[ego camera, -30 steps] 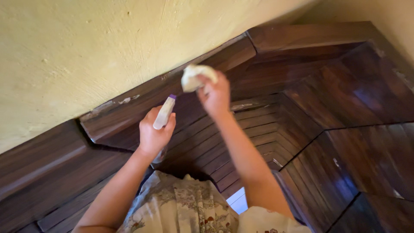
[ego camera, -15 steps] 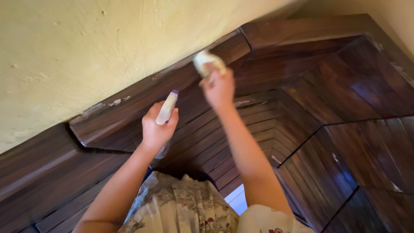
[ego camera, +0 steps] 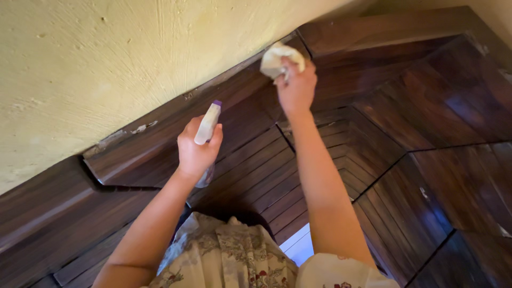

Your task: The person cleans a dark wooden window sill and adjacent wall trim using a spray bottle and a white cloth. They repeatedly spray the surface and wipe it down, moving from the sill to the corner and along the wall trim.

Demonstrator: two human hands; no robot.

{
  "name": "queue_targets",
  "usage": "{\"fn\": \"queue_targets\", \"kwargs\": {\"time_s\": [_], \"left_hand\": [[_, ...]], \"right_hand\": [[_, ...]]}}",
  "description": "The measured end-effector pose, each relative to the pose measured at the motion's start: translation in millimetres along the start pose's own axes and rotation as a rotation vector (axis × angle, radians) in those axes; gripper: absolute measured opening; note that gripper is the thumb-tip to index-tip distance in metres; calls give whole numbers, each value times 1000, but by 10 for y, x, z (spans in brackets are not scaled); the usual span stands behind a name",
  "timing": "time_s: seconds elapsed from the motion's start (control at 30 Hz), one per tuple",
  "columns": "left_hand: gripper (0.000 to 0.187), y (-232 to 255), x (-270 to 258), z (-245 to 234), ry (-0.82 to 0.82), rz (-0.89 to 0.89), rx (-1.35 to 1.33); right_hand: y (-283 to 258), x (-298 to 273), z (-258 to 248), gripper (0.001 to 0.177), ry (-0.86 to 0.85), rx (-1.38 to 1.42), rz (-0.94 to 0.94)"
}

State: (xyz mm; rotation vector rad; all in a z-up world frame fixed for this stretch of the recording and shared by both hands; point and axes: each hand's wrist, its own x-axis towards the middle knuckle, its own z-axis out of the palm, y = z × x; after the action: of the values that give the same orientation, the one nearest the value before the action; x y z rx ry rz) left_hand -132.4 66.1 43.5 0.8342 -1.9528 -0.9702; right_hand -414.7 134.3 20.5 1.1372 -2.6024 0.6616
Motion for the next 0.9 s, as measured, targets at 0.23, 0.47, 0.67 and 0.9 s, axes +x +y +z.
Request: {"fn": "queue_targets", "kwargs": {"time_s": [0.23,0.47,0.67,0.9], "left_hand": [[21,-69,42,69,6,-28,-50],[20,-170,196,295,-28,-7,-48],[20,-187,280,394,-17,-34,-104],[18,-228,315,424,-41,13,-123]], "right_hand": [[-342,-334,33,50,-124,187,12],[-627,-652,-28,53,0,274,-186],[47,-34,118,45,29,11,-28],[192,146,226,42,115,120,94]]}}
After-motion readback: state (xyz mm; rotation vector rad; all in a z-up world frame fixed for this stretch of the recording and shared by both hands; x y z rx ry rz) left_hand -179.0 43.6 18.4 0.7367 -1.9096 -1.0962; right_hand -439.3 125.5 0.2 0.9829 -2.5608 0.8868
